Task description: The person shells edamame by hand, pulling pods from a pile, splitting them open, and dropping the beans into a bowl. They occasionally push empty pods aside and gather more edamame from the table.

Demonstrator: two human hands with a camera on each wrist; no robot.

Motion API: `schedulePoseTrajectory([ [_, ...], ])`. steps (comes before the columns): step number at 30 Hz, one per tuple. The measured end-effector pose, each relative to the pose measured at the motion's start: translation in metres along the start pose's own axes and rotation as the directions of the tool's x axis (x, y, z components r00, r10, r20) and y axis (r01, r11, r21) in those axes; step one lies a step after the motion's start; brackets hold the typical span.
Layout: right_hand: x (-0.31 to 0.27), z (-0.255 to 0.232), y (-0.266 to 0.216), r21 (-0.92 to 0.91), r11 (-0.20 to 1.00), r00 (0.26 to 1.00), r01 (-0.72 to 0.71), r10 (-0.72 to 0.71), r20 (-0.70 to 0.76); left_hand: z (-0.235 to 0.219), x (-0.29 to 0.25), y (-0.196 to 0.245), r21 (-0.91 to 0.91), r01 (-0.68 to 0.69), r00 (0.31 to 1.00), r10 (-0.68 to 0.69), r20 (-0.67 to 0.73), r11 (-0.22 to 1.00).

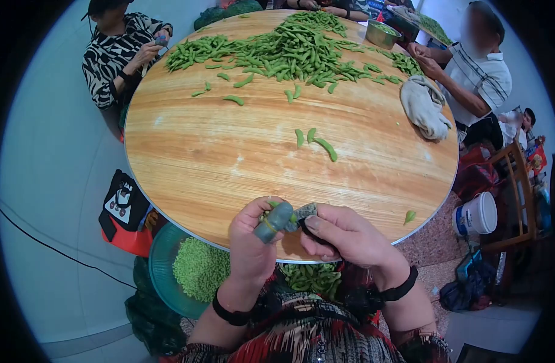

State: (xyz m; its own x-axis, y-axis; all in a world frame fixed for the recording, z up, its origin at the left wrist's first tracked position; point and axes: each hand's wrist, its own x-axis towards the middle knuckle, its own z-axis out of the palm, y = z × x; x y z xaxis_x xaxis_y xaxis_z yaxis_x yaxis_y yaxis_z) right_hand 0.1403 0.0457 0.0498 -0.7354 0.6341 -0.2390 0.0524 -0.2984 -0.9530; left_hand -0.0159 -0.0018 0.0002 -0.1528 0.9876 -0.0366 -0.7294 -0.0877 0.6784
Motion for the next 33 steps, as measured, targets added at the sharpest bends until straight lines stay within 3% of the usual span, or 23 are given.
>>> schedulePoseTrajectory([
  [5, -0.005, -0.005, 0.008, 0.128, 0.992, 1.000, 0.007, -0.004, -0.019, 0.004, 0.000, -0.004, 0.222, -0.058, 0.997, 0.046, 0.061, 0.973],
  [6, -0.007, -0.005, 0.007, 0.132, 0.991, 1.000, 0.007, -0.005, -0.018, -0.001, 0.002, -0.005, 0.176, -0.068, 0.984, 0.037, 0.171, 0.982],
  [7, -0.010, -0.005, 0.005, 0.286, 0.954, 0.996, -0.090, 0.090, 0.011, -0.004, 0.003, -0.005, 0.128, -0.072, 0.959, 0.034, 0.280, 0.989],
  [8, -0.012, -0.005, 0.003, 0.428, 0.885, 0.982, -0.185, 0.178, 0.055, -0.004, 0.004, -0.004, 0.130, -0.072, 0.960, 0.033, 0.279, 0.989],
  [10, -0.013, -0.006, 0.006, 0.424, 0.889, 0.984, -0.174, 0.172, 0.042, -0.004, 0.005, -0.002, 0.153, -0.005, 0.925, -0.053, 0.377, 0.988],
  [11, -0.014, -0.007, 0.008, 0.420, 0.893, 0.986, -0.162, 0.166, 0.026, -0.001, 0.002, -0.004, 0.157, -0.002, 0.924, -0.058, 0.378, 0.988],
  [12, -0.014, -0.007, 0.012, 0.421, 0.893, 0.986, -0.159, 0.164, 0.024, 0.005, -0.001, -0.007, 0.282, -0.035, 0.961, -0.045, 0.274, 0.959],
  [13, -0.014, -0.006, 0.016, 0.093, 0.996, 0.993, 0.002, 0.009, -0.117, 0.010, -0.002, -0.009, 0.405, -0.055, 0.986, -0.015, 0.168, 0.913],
  [14, -0.014, -0.006, 0.020, -0.263, 0.956, 0.964, 0.130, -0.184, -0.194, 0.013, -0.001, -0.011, 0.405, -0.056, 0.985, -0.015, 0.170, 0.912],
  [15, -0.014, -0.006, 0.023, -0.262, 0.956, 0.964, 0.131, -0.185, -0.193, 0.015, -0.001, -0.013, 0.537, -0.117, 0.988, 0.044, 0.146, 0.836],
  [16, -0.014, -0.007, 0.025, -0.204, 0.973, 0.962, 0.109, -0.155, -0.225, 0.016, -0.001, -0.013, 0.656, -0.166, 0.986, 0.106, 0.131, 0.736],
  [18, -0.016, -0.009, 0.024, -0.144, 0.986, 0.959, 0.088, -0.123, -0.256, 0.020, -0.003, -0.010, 0.656, -0.162, 0.986, 0.092, 0.140, 0.737],
  [19, -0.017, -0.011, 0.019, 0.152, 0.988, 0.975, 0.019, 0.015, -0.220, 0.020, -0.004, -0.009, 0.656, -0.159, 0.986, 0.081, 0.148, 0.738],
  [20, -0.019, -0.012, 0.016, 0.433, 0.899, 0.980, -0.063, 0.137, -0.142, 0.019, -0.003, -0.007, 0.656, -0.159, 0.986, 0.081, 0.148, 0.738],
  [22, -0.019, -0.018, 0.021, 0.430, 0.900, 0.989, -0.071, 0.120, -0.087, 0.013, -0.001, -0.003, 0.669, -0.218, 0.963, 0.046, 0.265, 0.711],
  [24, -0.019, -0.021, 0.021, 0.424, 0.903, 0.994, -0.077, 0.102, -0.036, 0.008, -0.001, 0.000, 0.654, -0.178, 0.969, 0.015, 0.247, 0.735],
  [25, -0.019, -0.020, 0.018, 0.054, 0.998, 0.980, 0.013, -0.002, -0.200, 0.009, -0.002, 0.002, 0.640, -0.134, 0.974, -0.020, 0.226, 0.757],
  [26, -0.018, -0.021, 0.015, -0.333, 0.942, 0.939, 0.050, -0.157, -0.306, 0.011, -0.003, 0.003, 0.638, -0.132, 0.974, -0.018, 0.224, 0.759],
  [27, -0.015, -0.020, 0.015, -0.334, 0.941, 0.939, 0.047, -0.155, -0.306, 0.016, -0.005, 0.006, 0.672, -0.138, 0.982, 0.010, 0.191, 0.728],
  [29, -0.011, -0.019, 0.014, -0.407, 0.869, 0.883, 0.281, -0.401, -0.246, 0.021, -0.005, 0.005, 0.704, -0.144, 0.986, 0.039, 0.163, 0.695],
  [31, -0.014, -0.013, 0.008, -0.391, 0.891, 0.920, 0.233, -0.333, -0.209, 0.022, -0.005, -0.001, 0.766, -0.320, 0.940, 0.284, 0.187, 0.557],
  [32, -0.014, -0.012, 0.011, -0.445, 0.870, 0.911, 0.212, -0.340, -0.231, 0.017, -0.002, -0.002, 0.764, -0.322, 0.939, 0.288, 0.186, 0.558],
  [33, -0.014, -0.010, 0.014, -0.496, 0.847, 0.903, 0.189, -0.348, -0.251, 0.009, 0.001, -0.003, 0.789, -0.416, 0.904, 0.295, 0.308, 0.451],
])
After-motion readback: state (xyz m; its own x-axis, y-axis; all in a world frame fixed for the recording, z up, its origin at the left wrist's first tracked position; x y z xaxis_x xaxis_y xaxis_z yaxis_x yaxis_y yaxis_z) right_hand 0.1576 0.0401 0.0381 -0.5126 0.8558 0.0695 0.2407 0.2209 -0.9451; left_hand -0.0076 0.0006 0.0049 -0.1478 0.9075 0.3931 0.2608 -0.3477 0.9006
